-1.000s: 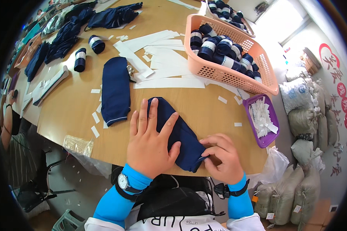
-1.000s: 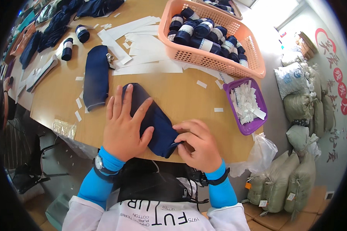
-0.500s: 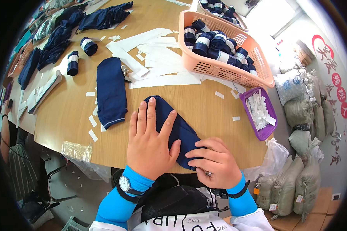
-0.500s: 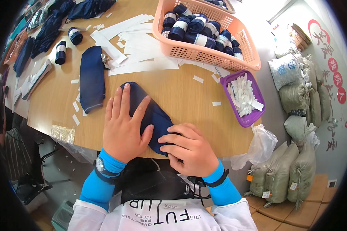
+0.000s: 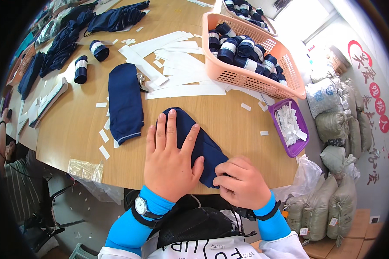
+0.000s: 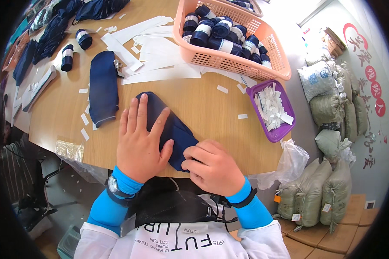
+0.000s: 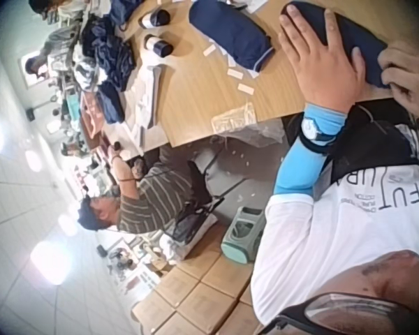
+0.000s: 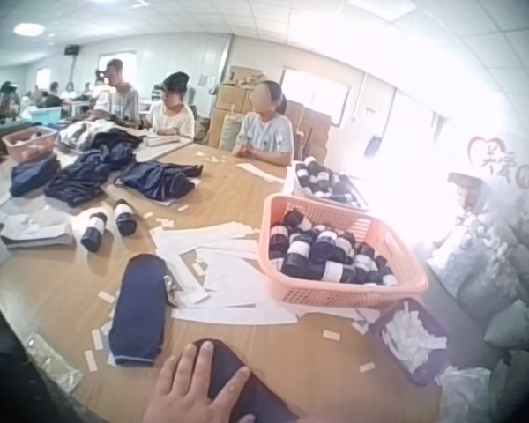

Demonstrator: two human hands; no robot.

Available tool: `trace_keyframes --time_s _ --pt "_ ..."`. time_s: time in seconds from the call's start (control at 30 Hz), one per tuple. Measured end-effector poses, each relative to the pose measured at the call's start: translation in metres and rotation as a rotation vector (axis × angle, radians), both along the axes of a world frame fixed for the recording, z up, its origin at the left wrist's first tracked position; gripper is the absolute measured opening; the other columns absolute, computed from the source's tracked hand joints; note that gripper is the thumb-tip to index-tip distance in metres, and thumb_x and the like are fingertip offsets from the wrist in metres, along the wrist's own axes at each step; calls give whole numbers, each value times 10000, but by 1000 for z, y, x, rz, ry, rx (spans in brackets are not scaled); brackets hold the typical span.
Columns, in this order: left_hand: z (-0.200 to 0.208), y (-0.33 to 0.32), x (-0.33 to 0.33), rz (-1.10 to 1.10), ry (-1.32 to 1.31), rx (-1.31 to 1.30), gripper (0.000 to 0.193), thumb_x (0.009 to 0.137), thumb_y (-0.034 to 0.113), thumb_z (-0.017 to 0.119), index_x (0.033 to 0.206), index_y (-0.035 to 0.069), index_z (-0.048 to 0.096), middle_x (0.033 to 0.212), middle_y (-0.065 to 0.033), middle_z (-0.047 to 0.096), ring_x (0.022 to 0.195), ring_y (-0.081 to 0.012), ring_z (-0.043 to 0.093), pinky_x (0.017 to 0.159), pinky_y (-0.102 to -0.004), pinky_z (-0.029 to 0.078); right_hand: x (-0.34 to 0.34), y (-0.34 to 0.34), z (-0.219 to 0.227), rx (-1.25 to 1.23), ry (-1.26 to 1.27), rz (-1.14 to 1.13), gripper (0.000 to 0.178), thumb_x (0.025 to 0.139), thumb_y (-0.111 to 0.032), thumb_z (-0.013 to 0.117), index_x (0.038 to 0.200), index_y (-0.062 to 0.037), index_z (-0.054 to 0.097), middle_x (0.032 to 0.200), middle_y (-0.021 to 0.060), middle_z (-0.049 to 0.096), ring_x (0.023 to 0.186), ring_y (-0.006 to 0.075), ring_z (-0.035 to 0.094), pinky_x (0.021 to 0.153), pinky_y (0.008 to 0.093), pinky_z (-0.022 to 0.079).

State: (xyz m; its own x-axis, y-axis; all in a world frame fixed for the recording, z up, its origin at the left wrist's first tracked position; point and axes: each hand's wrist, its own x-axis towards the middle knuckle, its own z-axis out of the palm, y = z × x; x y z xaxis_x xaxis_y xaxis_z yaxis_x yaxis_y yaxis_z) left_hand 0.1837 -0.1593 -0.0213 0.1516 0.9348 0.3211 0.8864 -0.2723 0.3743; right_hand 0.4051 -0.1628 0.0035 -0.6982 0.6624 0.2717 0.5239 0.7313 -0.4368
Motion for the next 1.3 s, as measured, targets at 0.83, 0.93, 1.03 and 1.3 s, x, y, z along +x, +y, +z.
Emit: trace_keyframes --time_s 0.83,0.93,1.03,1.3 --pt "-2 -1 -1 -10 -35 -28 651 845 316 717 1457 137 585 1644 -309 303 1508 -505 305 1224 -584 253 23 -28 -19 264 200 -106 187 630 -6 746 758 -127 685 929 30 611 827 261 597 722 399 483" --pt "-2 1 0 -12 -29 -27 652 845 317 719 1457 136 585 1643 -310 305 1509 -500 306 1226 -583 251 26 -29 -28 201 126 -151 194 636 -14 757 780 -126 691 956 46 618 842 278 609 737 407 488" --pt "-4 0 -1 -12 -26 -24 652 845 317 719 1457 134 585 1640 -311 308 1508 -499 308 1226 -582 251 19 -37 -28 112 127 -239 229 647 -41 804 830 -118 690 993 75 626 859 300 617 760 409 495" --pt "-2 0 0 -15 -20 -28 658 850 316 713 1465 130 574 1635 -312 317 1499 -506 318 1225 -582 254 3 -46 -30 22 164 -535 301 681 -47 868 859 -73 626 1010 109 623 893 330 604 790 411 490"
